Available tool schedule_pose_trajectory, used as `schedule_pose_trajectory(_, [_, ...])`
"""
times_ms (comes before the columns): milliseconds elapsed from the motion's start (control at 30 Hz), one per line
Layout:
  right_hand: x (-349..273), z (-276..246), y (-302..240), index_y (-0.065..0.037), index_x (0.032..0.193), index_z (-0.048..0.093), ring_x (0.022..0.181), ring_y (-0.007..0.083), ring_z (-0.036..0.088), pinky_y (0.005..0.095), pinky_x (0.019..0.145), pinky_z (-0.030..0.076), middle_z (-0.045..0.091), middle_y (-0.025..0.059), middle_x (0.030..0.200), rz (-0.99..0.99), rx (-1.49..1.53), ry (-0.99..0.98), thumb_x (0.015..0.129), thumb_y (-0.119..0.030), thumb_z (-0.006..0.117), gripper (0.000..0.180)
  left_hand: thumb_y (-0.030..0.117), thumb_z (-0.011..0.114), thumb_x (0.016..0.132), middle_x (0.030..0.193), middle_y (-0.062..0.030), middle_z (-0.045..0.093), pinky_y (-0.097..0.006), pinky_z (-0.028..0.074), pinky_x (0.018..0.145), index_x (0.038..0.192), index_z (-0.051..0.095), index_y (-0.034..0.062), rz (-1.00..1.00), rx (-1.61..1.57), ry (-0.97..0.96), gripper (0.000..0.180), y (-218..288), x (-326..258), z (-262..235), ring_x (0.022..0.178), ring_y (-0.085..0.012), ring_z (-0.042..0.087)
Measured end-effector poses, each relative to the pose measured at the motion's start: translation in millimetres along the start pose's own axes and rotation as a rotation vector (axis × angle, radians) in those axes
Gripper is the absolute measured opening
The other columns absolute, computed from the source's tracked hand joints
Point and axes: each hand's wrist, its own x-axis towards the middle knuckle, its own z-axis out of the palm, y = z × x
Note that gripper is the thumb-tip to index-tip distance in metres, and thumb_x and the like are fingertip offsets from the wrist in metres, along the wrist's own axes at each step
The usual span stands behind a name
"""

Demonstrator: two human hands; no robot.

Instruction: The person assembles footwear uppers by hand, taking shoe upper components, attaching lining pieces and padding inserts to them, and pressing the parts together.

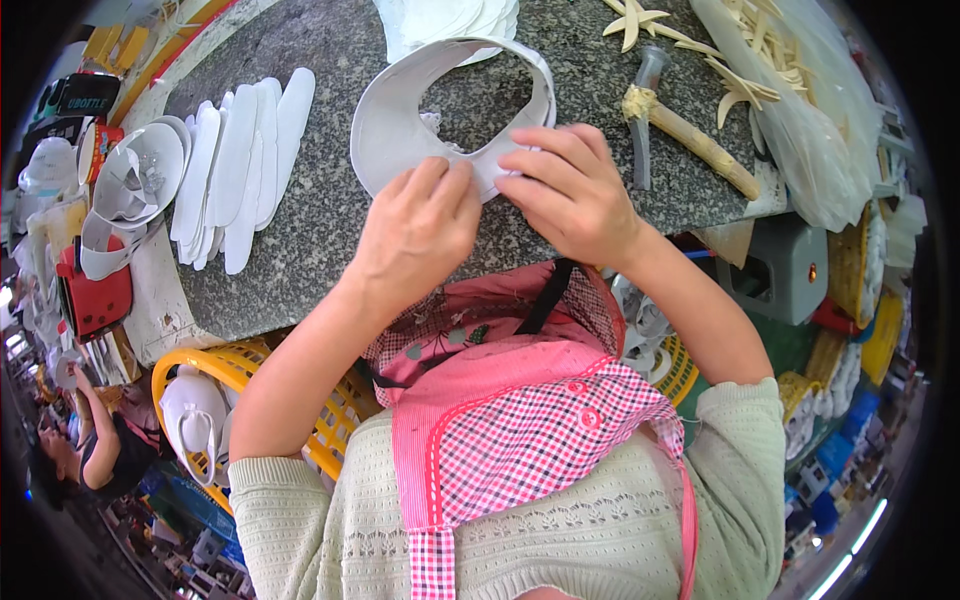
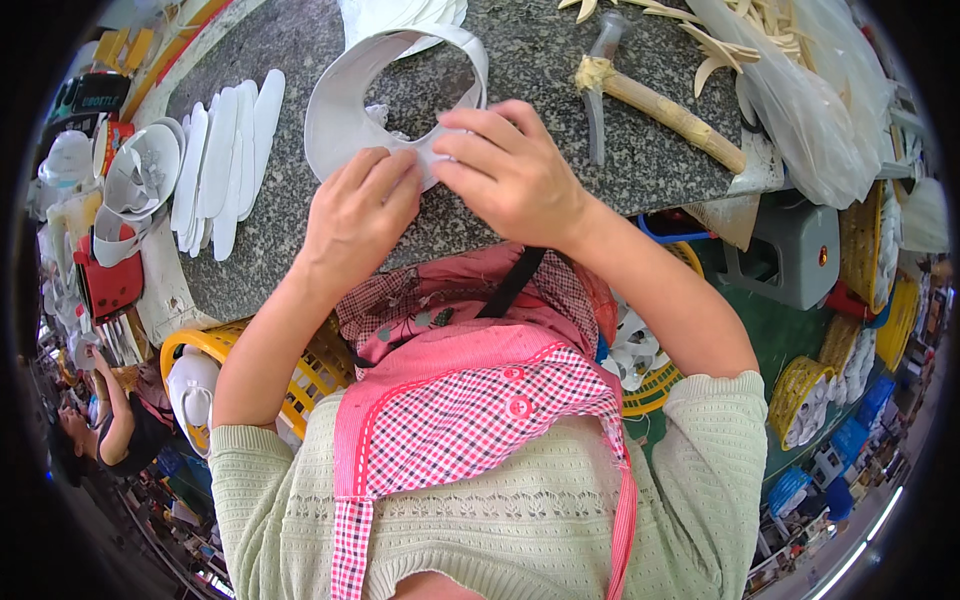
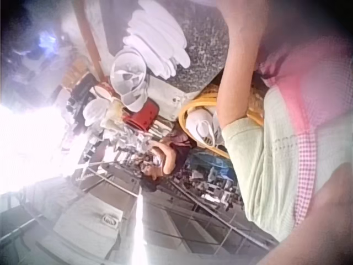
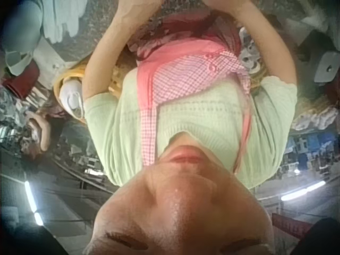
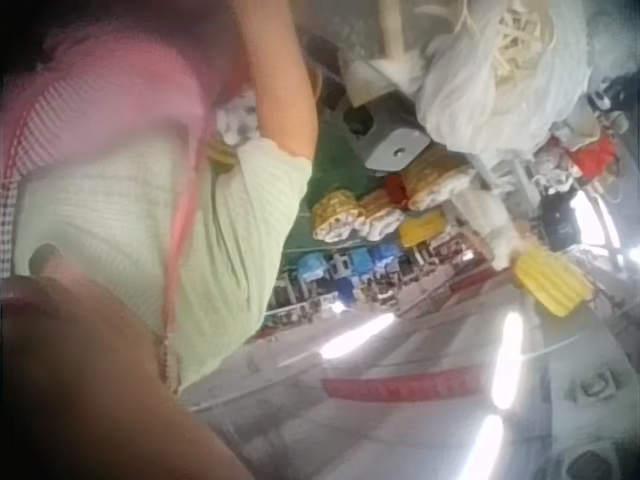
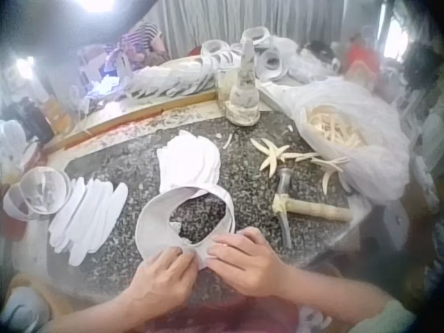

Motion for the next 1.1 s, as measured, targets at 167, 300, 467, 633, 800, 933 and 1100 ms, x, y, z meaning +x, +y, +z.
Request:
schedule_pose_trajectory(167, [-6,-4,-26,-0.005,0.081,0.056,0.077,0.0243,0.054,0.0350,0.064,0.045,0.053,0.0079,0.080,0.428,0.059,-0.154,0.068,-0.014,0.067,0.019,0.004,0.063,0.064,0.096,-0.0079,0.057,-0.032,0.049,0.072,0.083,0.059,0.0000,-0.045,0.040,-0.064,0.020,5,2,2,0.085,-0.0229,0.058])
schedule_pose_trajectory(300, [-7,3,-26,-0.007,0.082,0.056,0.072,0.0233,0.053,0.0342,0.058,0.044,0.051,0.0074,0.082,0.489,0.005,-0.112,0.070,-0.014,0.066,0.018,0.001,0.063,0.066,0.096,-0.0085,0.056,-0.030,0.049,0.070,0.079,0.058,0.0003,-0.171,-0.211,0.042,0.015,-9,6,7,0.081,-0.0219,0.059])
schedule_pose_trajectory(467, [-9,14,-23,-0.008,0.089,0.062,0.073,0.0205,0.051,0.0326,0.060,0.042,0.051,0.0038,0.087,0.250,-0.042,0.006,0.069,-0.012,0.063,0.020,0.002,0.062,0.069,0.098,-0.0100,0.055,-0.035,0.049,0.064,0.071,0.057,-0.0024,-0.419,-0.652,-0.036,0.007,-19,14,2,0.069,-0.0247,0.061])
schedule_pose_trajectory(633, [-12,12,-19,-0.006,0.093,0.064,0.077,0.0203,0.049,0.0327,0.065,0.039,0.051,0.0036,0.089,0.230,-0.109,-0.132,0.066,-0.011,0.062,0.027,0.002,0.065,0.068,0.098,-0.0110,0.053,-0.035,0.049,0.065,0.073,0.059,-0.0019,-0.409,-0.600,0.021,0.009,-20,11,5,0.071,-0.0239,0.060])
schedule_pose_trajectory(800, [-9,15,-17,-0.005,0.095,0.063,0.080,0.0210,0.048,0.0325,0.067,0.039,0.051,0.0044,0.089,0.233,-0.063,-0.128,0.066,-0.009,0.061,0.029,0.006,0.070,0.068,0.096,-0.0113,0.053,-0.035,0.048,0.068,0.079,0.062,-0.0006,-0.366,-0.503,0.130,0.015,-13,9,5,0.074,-0.0244,0.057])
schedule_pose_trajectory(933, [-7,16,-17,-0.003,0.101,0.062,0.081,0.0222,0.048,0.0335,0.069,0.040,0.051,0.0050,0.093,0.232,-0.055,-0.127,0.065,-0.008,0.061,0.036,0.007,0.070,0.069,0.093,-0.0087,0.055,-0.035,0.047,0.067,0.085,0.063,0.0015,-0.319,-0.435,0.088,0.019,-15,7,12,0.077,-0.0234,0.055])
schedule_pose_trajectory(1100, [-10,14,-14,-0.003,0.106,0.061,0.083,0.0219,0.049,0.0341,0.070,0.040,0.051,0.0058,0.096,0.197,-0.058,-0.153,0.068,-0.010,0.058,0.039,0.004,0.068,0.070,0.092,-0.0082,0.057,-0.035,0.047,0.067,0.083,0.061,0.0023,-0.259,-0.340,0.131,0.014,-15,11,13,0.078,-0.0250,0.056])
